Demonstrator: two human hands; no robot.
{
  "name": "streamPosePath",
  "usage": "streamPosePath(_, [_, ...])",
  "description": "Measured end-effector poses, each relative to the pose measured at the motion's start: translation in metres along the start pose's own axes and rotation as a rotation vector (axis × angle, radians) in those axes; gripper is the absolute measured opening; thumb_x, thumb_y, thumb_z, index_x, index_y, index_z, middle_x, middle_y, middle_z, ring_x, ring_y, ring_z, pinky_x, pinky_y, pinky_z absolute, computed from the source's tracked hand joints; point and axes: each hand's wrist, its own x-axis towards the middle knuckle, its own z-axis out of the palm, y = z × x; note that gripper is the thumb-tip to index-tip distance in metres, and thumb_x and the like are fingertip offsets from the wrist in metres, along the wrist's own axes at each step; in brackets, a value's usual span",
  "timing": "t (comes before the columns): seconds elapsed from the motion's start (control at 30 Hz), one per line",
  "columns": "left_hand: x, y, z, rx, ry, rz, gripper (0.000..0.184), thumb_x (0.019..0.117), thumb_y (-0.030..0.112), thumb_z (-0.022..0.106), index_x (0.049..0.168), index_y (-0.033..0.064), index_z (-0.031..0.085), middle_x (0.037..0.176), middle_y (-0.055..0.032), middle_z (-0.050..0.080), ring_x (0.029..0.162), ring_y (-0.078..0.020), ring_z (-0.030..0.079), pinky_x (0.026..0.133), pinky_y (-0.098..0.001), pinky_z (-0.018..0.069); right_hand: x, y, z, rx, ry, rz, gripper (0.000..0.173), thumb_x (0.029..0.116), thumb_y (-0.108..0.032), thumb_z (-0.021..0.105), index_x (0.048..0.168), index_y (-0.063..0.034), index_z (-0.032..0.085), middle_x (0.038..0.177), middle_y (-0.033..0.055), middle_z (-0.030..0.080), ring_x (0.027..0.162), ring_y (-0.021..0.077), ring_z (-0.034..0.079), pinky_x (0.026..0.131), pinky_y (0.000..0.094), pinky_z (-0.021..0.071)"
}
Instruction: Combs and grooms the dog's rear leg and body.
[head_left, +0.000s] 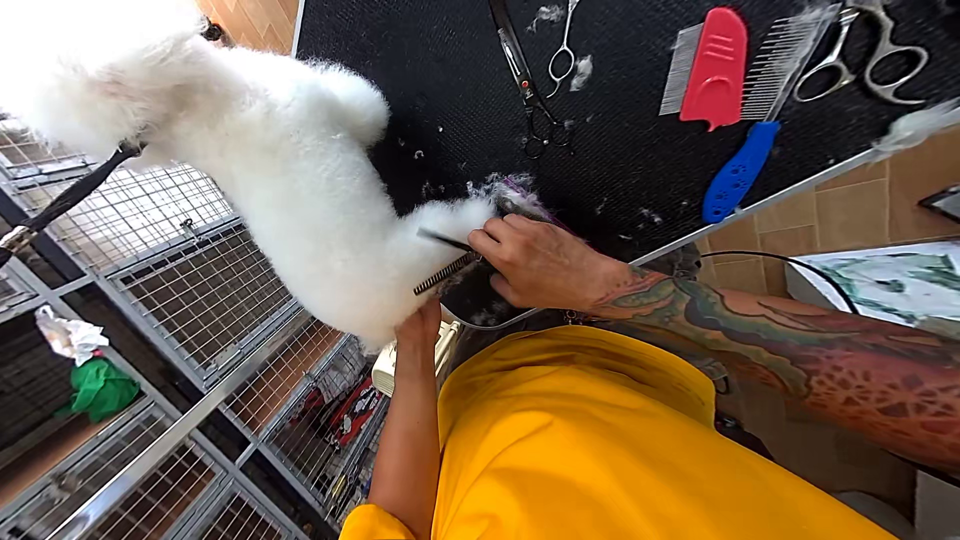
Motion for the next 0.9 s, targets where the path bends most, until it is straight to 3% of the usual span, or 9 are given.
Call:
streamPosePath(0.03, [-0.001,0.0,-0.002,-0.005,-0.007,-0.002,0.033,0.0759,0.035,0.084,0.099,0.0142,0.072,0.096,-0.0039,0.075,0.094,-0.016,0.071,0.088,-0.0374,0.0584,0.0,0.0,-0.002,0.008,-0.033,0.016,0.039,0.077,-0.018,0.075,0.113,-0.008,0.063,0.093,0.0116,0.06,0.084,0.0316,0.063,0.067,0.0447,0.0533])
streamPosePath(0.2, [-0.004,-0.002,-0.008,-0.014,-0.021,0.02,0.037,0.07,0.036,0.088,0.096,0.0141,0.073,0.094,-0.0038,0.075,0.092,-0.0157,0.072,0.086,-0.0365,0.0593,0.0,0.001,-0.007,0.003,-0.082,0.061,0.034,0.0769,0.001,0.075,0.107,-0.0054,0.061,0.083,0.0124,0.059,0.07,0.0308,0.065,0.056,0.0452,0.0541])
streamPosePath(0.3, [-0.006,0.001,-0.009,-0.025,0.035,0.032,0.039,0.0667,0.036,0.09,0.094,0.0137,0.073,0.092,-0.0044,0.075,0.089,-0.0157,0.072,0.084,-0.0367,0.0598,0.002,-0.001,-0.012,0.05,-0.153,0.144,0.033,0.0792,-0.016,0.075,0.108,-0.0076,0.061,0.086,0.0097,0.06,0.073,0.0279,0.065,0.06,0.0448,0.054])
streamPosePath(0.43, [-0.007,0.01,-0.01,-0.017,0.165,0.036,0.02,0.0867,0.029,0.072,0.097,0.0137,0.066,0.09,-0.0036,0.073,0.088,-0.0165,0.071,0.08,-0.0385,0.0594,0.003,0.001,-0.02,0.229,-0.101,0.325,0.033,0.0741,-0.005,0.073,0.103,-0.0089,0.058,0.077,0.0073,0.06,0.068,0.0264,0.064,0.058,0.0482,0.0532])
streamPosePath(0.53, [0.0,0.018,-0.017,-0.061,0.168,0.058,0.026,0.0859,0.033,0.074,0.101,0.0131,0.067,0.093,-0.0054,0.073,0.09,-0.0185,0.071,0.082,-0.0405,0.0596,-0.009,0.0,-0.035,0.298,0.001,0.48,0.041,0.0684,-0.008,0.069,0.107,-0.0128,0.057,0.084,0.005,0.062,0.074,0.0247,0.064,0.058,0.051,0.053])
streamPosePath(0.63, [0.003,0.024,-0.023,-0.081,0.185,0.072,0.027,0.0868,0.034,0.072,0.102,0.0127,0.066,0.094,-0.0067,0.074,0.09,-0.0192,0.071,0.081,-0.0413,0.0598,-0.032,-0.004,-0.038,0.057,0.068,0.646,0.043,0.0766,-0.023,0.069,0.115,-0.0064,0.057,0.082,0.0162,0.063,0.072,0.0391,0.064,0.055,0.0595,0.0473])
streamPosePath(0.73, [0.006,0.026,-0.03,-0.086,0.18,0.054,0.028,0.0856,0.031,0.076,0.105,0.0122,0.068,0.096,-0.007,0.074,0.091,-0.0196,0.071,0.082,-0.0412,0.0595,-0.055,-0.003,-0.021,-0.163,-0.057,0.812,0.06,0.0929,-0.033,0.069,0.134,0.0058,0.05,0.101,0.0332,0.066,0.089,0.0546,0.067,0.068,0.0687,0.0509])
streamPosePath(0.83, [0.007,0.024,-0.029,-0.014,0.199,0.017,0.018,0.1025,0.02,0.045,0.11,0.0119,0.06,0.098,-0.0051,0.071,0.094,-0.0182,0.068,0.085,-0.0409,0.0573,-0.065,0.002,-0.008,-0.202,-0.103,0.879,0.05,0.0971,-0.037,0.066,0.124,0.0052,0.059,0.103,0.0301,0.069,0.093,0.05,0.069,0.073,0.0666,0.0523])
streamPosePath(0.9, [0.006,0.024,-0.025,0.027,0.179,-0.005,0.016,0.102,0.02,0.05,0.111,0.0141,0.062,0.099,-0.0033,0.072,0.095,-0.0162,0.069,0.087,-0.0396,0.0573,-0.064,0.003,-0.009,-0.179,-0.144,0.923,0.05,0.0957,-0.041,0.065,0.119,0.0029,0.064,0.101,0.027,0.07,0.095,0.0471,0.07,0.075,0.0657,0.0515])
